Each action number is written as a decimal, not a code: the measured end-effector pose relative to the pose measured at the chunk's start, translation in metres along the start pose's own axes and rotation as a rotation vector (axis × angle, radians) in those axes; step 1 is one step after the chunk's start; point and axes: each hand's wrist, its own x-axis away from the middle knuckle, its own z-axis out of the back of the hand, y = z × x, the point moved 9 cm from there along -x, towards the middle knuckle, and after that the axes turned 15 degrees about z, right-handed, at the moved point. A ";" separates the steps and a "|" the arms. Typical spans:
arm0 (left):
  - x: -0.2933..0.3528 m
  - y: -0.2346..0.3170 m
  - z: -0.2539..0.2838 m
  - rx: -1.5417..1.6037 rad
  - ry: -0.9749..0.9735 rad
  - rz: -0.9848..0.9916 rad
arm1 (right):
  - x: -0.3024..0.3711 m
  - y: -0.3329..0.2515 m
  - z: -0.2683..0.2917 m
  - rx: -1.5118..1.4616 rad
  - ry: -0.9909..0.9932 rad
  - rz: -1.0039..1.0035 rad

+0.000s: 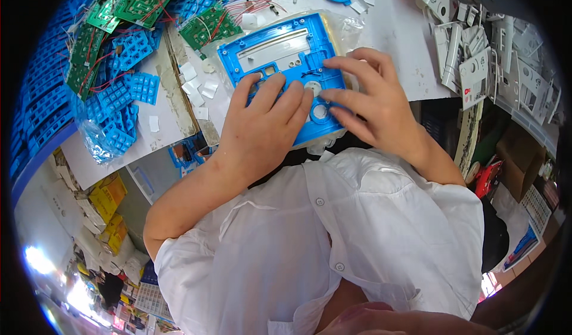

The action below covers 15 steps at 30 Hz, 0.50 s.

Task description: Assembling electronic toy components by applying hot glue to circuit boards and mounting them into plastic casings.

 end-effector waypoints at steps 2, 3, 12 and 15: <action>0.000 0.000 0.000 -0.008 0.006 -0.006 | -0.001 -0.006 -0.005 0.073 -0.071 -0.003; -0.001 0.000 0.000 -0.011 0.009 -0.009 | -0.003 -0.010 -0.007 0.110 -0.107 -0.005; -0.016 -0.003 0.005 -0.045 -0.074 -0.162 | -0.014 -0.028 -0.018 0.157 -0.236 -0.130; -0.022 -0.006 0.004 -0.062 -0.098 -0.236 | -0.013 -0.028 -0.020 0.154 -0.245 -0.142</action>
